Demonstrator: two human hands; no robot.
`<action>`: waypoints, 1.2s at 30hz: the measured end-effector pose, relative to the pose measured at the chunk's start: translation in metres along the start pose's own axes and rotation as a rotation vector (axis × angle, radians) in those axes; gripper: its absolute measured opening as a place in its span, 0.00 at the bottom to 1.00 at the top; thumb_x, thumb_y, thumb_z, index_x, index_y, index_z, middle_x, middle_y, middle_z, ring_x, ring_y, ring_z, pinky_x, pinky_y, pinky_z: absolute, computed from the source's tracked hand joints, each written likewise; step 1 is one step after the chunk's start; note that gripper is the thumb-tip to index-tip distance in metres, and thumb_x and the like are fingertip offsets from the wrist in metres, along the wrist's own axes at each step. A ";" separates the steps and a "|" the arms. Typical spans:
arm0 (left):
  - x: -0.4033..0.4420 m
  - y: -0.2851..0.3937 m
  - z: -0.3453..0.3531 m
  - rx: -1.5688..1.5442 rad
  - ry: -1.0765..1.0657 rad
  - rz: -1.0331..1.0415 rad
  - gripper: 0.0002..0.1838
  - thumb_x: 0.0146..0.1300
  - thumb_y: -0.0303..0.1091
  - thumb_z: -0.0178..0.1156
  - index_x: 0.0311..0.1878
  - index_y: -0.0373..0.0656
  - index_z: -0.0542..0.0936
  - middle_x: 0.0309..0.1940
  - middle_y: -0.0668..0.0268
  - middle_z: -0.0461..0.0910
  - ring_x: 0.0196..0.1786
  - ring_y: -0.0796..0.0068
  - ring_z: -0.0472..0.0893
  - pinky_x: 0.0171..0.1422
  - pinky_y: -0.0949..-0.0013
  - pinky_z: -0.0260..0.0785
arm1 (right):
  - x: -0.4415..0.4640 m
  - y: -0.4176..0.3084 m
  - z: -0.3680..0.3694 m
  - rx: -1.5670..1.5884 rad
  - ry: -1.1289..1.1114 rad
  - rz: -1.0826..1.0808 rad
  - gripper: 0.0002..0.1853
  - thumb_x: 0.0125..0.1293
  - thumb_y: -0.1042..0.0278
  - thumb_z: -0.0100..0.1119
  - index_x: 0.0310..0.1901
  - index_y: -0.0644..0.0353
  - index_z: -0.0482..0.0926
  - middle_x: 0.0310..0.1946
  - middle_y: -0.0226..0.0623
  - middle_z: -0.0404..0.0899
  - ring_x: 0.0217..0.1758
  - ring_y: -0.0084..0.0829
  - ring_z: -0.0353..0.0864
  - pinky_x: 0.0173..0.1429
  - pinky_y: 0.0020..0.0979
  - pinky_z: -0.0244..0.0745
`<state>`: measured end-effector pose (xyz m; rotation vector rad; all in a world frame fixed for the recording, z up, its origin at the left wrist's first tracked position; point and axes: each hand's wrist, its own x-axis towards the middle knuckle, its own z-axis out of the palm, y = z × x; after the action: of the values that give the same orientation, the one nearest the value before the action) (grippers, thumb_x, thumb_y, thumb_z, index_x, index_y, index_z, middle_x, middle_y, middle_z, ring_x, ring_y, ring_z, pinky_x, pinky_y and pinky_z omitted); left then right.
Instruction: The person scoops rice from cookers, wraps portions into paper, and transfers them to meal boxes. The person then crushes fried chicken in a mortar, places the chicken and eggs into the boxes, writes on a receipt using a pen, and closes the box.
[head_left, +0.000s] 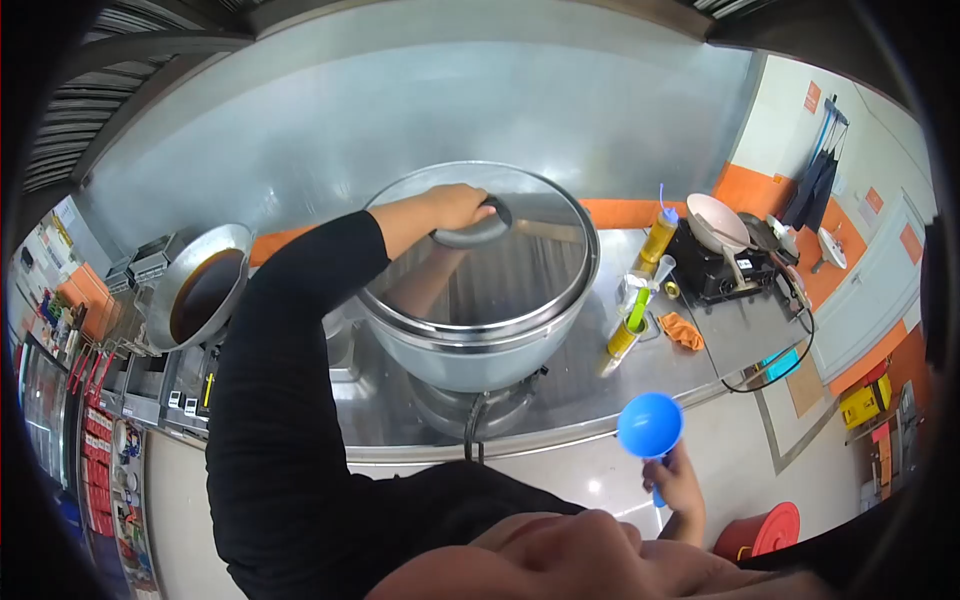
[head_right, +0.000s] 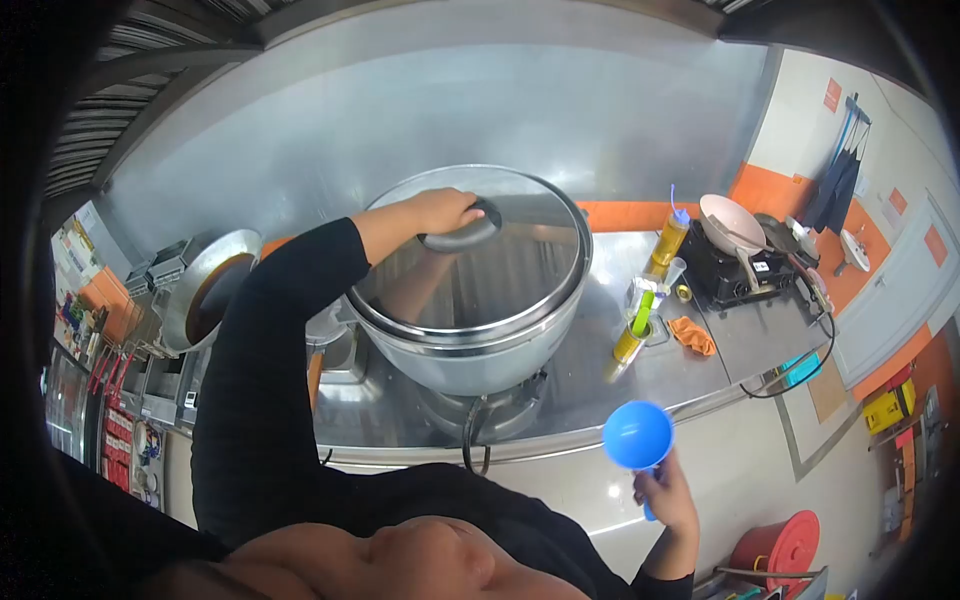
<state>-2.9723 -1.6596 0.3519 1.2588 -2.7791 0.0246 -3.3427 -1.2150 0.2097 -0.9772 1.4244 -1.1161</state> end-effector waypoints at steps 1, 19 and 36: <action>0.000 0.001 0.002 0.009 0.000 -0.035 0.27 0.75 0.57 0.48 0.53 0.40 0.79 0.46 0.47 0.84 0.53 0.44 0.82 0.57 0.46 0.72 | 0.001 0.003 -0.010 -0.016 0.022 -0.067 0.28 0.68 0.83 0.50 0.69 0.60 0.58 0.37 0.35 0.75 0.24 0.22 0.74 0.26 0.27 0.75; 0.008 -0.071 -0.159 -0.187 0.455 -0.041 0.31 0.77 0.61 0.45 0.43 0.39 0.80 0.33 0.51 0.82 0.38 0.52 0.82 0.46 0.55 0.73 | 0.174 -0.211 0.106 -1.095 0.052 -0.852 0.22 0.67 0.74 0.57 0.63 0.63 0.72 0.44 0.55 0.81 0.50 0.56 0.82 0.54 0.47 0.76; 0.007 -0.075 -0.152 -0.260 0.523 0.057 0.32 0.79 0.55 0.41 0.45 0.31 0.80 0.39 0.38 0.83 0.46 0.39 0.83 0.53 0.50 0.74 | 0.416 -0.204 0.224 -2.026 -0.134 -0.689 0.15 0.70 0.67 0.52 0.56 0.57 0.80 0.54 0.42 0.83 0.55 0.43 0.85 0.56 0.42 0.79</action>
<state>-2.9094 -1.7066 0.5020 0.9442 -2.2801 -0.0041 -3.1767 -1.6929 0.3033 -2.9266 1.8884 0.5255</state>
